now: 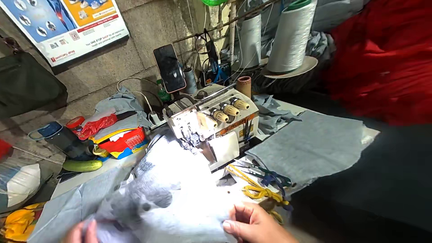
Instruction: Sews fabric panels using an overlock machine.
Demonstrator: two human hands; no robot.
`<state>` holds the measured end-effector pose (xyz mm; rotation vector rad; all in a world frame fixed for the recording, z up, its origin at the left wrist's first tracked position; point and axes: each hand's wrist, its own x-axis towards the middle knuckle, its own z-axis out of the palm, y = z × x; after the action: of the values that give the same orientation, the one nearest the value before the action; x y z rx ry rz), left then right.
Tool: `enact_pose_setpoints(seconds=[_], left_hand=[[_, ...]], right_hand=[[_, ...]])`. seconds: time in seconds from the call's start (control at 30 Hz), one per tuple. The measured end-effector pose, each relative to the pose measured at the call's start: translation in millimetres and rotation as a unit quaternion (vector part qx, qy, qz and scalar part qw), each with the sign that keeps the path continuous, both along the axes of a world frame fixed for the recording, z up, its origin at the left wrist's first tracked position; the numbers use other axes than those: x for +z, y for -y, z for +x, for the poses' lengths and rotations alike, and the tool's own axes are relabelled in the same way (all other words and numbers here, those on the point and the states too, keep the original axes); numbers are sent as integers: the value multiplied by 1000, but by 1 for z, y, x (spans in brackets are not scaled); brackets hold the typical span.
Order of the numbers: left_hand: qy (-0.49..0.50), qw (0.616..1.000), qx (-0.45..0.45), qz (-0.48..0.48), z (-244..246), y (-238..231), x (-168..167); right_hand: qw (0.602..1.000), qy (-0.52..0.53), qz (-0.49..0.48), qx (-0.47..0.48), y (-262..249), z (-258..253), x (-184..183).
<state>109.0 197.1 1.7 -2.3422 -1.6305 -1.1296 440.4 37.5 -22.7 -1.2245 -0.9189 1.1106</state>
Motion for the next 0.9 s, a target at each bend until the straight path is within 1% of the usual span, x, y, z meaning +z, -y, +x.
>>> enact_pose_setpoints(seconds=[0.03,0.1,0.13,0.2,0.27,0.3,0.33,0.37,0.4,0.47,0.5,0.57,0.67,0.77,0.9], left_hand=[[-5,1000,-1,8,-3,-13,12],[-19,999,-29,-28,6,-25,26],[-29,999,-36,-17,16,-25,24],[-45,995,-63,67,42,-16,16],[-30,981,-141,128,70,6,7],[-21,972,-200,123,83,20,4],[-27,960,-264,93,97,34,3],[-46,944,-318,74,110,47,1],[-80,929,-353,76,123,56,-2],[-127,904,-390,121,148,63,-14],[-134,896,-395,152,157,62,-18],[-128,893,-384,195,169,57,-18],[-107,898,-378,196,174,52,-13],[-118,905,-362,192,177,43,-9],[-116,918,-323,196,185,23,1]], right_hand=[[1000,-24,-10,3,5,-5,-1],[999,-44,-18,-16,10,-15,-2],[999,-41,-14,-30,12,-18,-2],[999,-26,-2,-45,15,-18,-3],[999,-18,-2,-46,18,-15,-5],[999,-15,-5,-46,20,-14,-5],[999,-10,-9,-44,21,-12,-5],[999,0,-9,-38,23,-12,-3],[999,19,-4,-29,26,-11,0],[996,80,26,-8,32,-9,8],[993,110,47,-1,35,-8,12],[985,150,80,3,36,-5,13],[981,177,84,5,31,2,12],[979,188,78,-2,16,9,14],[984,165,62,-36,-18,18,22]])
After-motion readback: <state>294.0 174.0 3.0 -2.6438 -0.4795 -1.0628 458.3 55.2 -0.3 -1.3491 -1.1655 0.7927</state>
